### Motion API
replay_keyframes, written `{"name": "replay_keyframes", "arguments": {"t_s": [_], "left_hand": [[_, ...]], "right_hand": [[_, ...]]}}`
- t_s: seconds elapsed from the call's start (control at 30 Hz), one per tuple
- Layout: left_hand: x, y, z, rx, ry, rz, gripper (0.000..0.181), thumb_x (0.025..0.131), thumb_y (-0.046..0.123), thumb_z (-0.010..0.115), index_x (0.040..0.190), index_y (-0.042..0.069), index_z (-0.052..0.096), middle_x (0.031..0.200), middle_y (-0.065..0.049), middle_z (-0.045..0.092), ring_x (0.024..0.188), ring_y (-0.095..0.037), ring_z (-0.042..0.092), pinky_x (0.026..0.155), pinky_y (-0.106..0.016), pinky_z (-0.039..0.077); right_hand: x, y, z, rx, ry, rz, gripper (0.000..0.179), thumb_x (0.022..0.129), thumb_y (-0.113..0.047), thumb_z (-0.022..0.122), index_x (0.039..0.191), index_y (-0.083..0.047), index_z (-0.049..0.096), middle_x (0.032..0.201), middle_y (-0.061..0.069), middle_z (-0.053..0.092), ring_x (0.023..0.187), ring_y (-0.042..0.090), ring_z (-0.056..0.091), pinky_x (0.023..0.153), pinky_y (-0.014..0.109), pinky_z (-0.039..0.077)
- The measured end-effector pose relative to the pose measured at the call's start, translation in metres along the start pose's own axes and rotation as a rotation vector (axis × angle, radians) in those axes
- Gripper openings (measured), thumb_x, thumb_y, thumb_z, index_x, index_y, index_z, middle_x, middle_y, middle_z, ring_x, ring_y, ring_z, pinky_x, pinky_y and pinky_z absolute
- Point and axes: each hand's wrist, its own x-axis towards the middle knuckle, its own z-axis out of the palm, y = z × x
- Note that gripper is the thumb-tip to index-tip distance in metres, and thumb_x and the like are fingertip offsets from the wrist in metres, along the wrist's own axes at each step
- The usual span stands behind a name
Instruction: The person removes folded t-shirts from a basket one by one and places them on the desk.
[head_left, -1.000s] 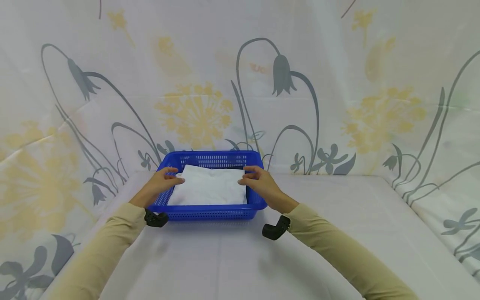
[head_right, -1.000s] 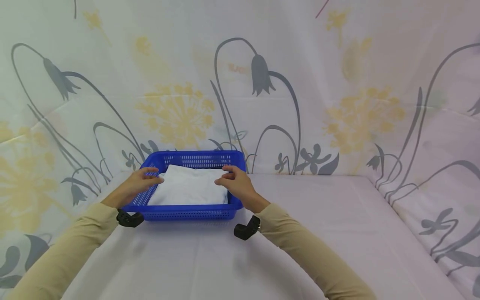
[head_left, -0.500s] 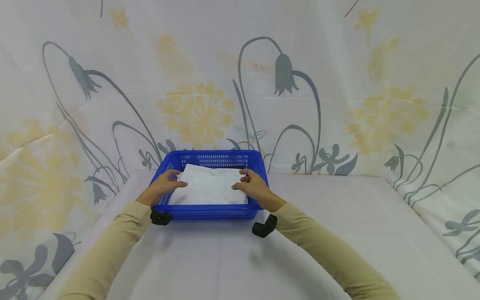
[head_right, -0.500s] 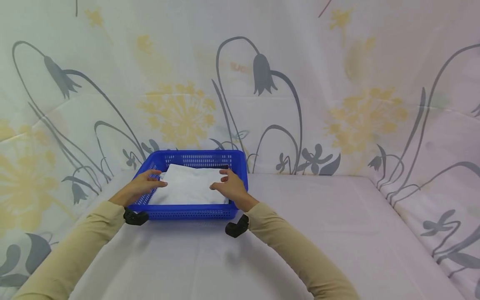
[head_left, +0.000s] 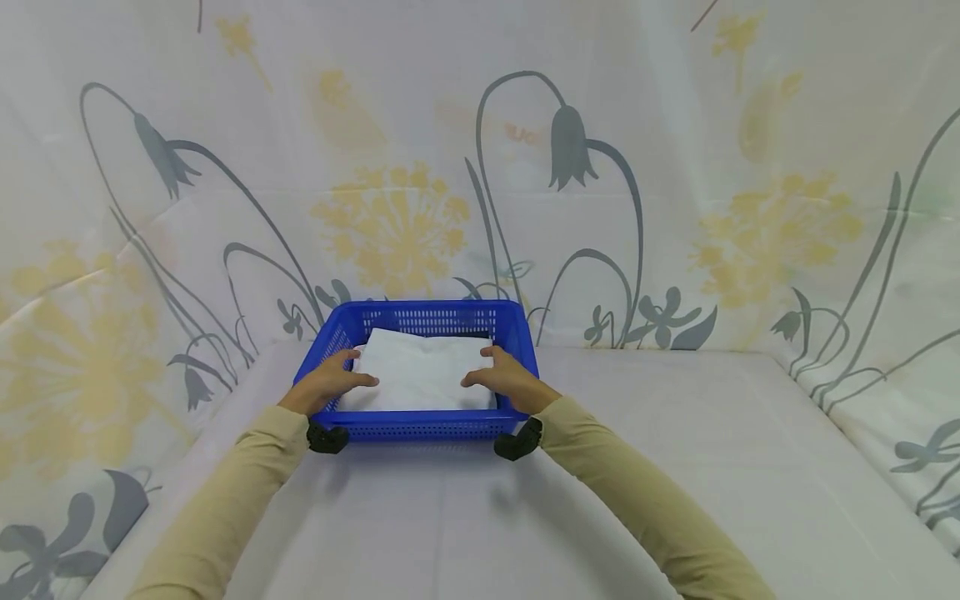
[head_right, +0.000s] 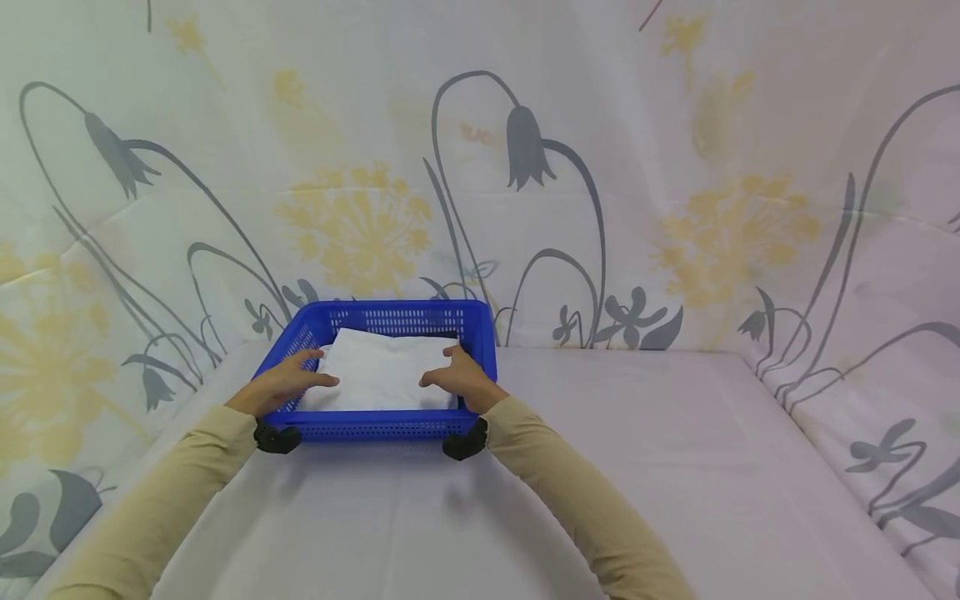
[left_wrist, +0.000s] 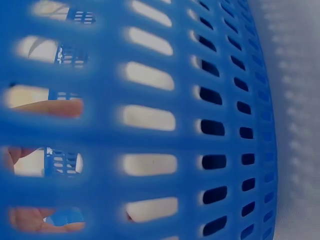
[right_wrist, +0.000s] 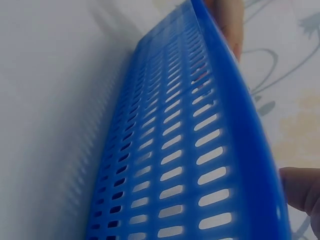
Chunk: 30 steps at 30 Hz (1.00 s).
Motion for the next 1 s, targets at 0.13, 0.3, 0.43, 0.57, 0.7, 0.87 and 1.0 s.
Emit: {"name": "replay_keyframes", "arguments": {"t_s": [0.13,0.3,0.43,0.57,0.7,0.87,1.0], "left_hand": [[0.001,0.000,0.000,-0.020,-0.029,-0.030,0.084,0.090,0.014,0.066,0.151,-0.007,0.012,0.153,-0.033,0.005,0.138,-0.050,0.012,0.107,-0.060,0.019],[0.002,0.000,-0.001,-0.028,-0.030,-0.037,0.083,0.090,0.012,0.066,0.150,-0.008,0.012,0.153,-0.033,0.005,0.138,-0.050,0.013,0.107,-0.062,0.018],[0.002,0.001,-0.002,-0.029,0.002,-0.012,0.080,0.090,0.011,0.065,0.149,-0.009,0.015,0.154,-0.032,0.005,0.139,-0.049,0.013,0.107,-0.060,0.019],[0.002,0.002,-0.002,-0.043,0.050,0.021,0.075,0.090,0.010,0.064,0.148,-0.008,0.021,0.154,-0.031,0.010,0.138,-0.047,0.017,0.108,-0.057,0.021],[0.001,0.002,-0.001,-0.057,0.057,0.033,0.070,0.090,0.010,0.064,0.146,-0.010,0.026,0.153,-0.031,0.013,0.138,-0.046,0.020,0.108,-0.054,0.023],[0.001,0.001,0.000,-0.092,-0.006,-0.002,0.069,0.091,0.011,0.064,0.147,-0.007,0.028,0.155,-0.030,0.007,0.140,-0.046,0.012,0.109,-0.058,0.018],[0.002,-0.001,-0.001,-0.068,-0.024,-0.027,0.071,0.091,0.014,0.065,0.149,0.000,0.028,0.155,-0.029,0.008,0.134,-0.044,0.026,0.104,-0.057,0.028]], "right_hand": [[0.001,0.001,0.001,0.003,-0.020,0.028,0.079,0.081,-0.016,0.074,0.148,-0.004,0.034,0.147,0.023,0.036,0.133,0.038,0.035,0.107,0.053,0.028],[0.002,0.001,0.001,-0.006,-0.023,0.026,0.080,0.081,-0.016,0.074,0.148,-0.005,0.033,0.147,0.022,0.037,0.132,0.037,0.037,0.107,0.051,0.029],[0.004,0.000,0.002,0.016,-0.016,0.007,0.081,0.080,-0.014,0.074,0.148,-0.006,0.032,0.150,0.021,0.031,0.136,0.035,0.031,0.108,0.051,0.026],[0.006,-0.002,0.002,0.063,-0.012,0.025,0.082,0.080,-0.012,0.074,0.149,-0.006,0.030,0.151,0.021,0.029,0.136,0.036,0.030,0.106,0.055,0.028],[0.007,-0.002,0.001,0.099,-0.024,0.047,0.083,0.081,-0.011,0.074,0.150,-0.007,0.029,0.151,0.022,0.028,0.134,0.039,0.032,0.102,0.060,0.031],[0.010,0.002,0.001,0.117,-0.055,0.050,0.081,0.080,-0.010,0.074,0.149,-0.007,0.032,0.151,0.022,0.029,0.134,0.040,0.032,0.099,0.062,0.033],[0.013,0.002,0.001,0.124,-0.078,0.055,0.079,0.081,-0.007,0.074,0.149,-0.008,0.034,0.153,0.020,0.026,0.136,0.040,0.030,0.097,0.065,0.033]]}}
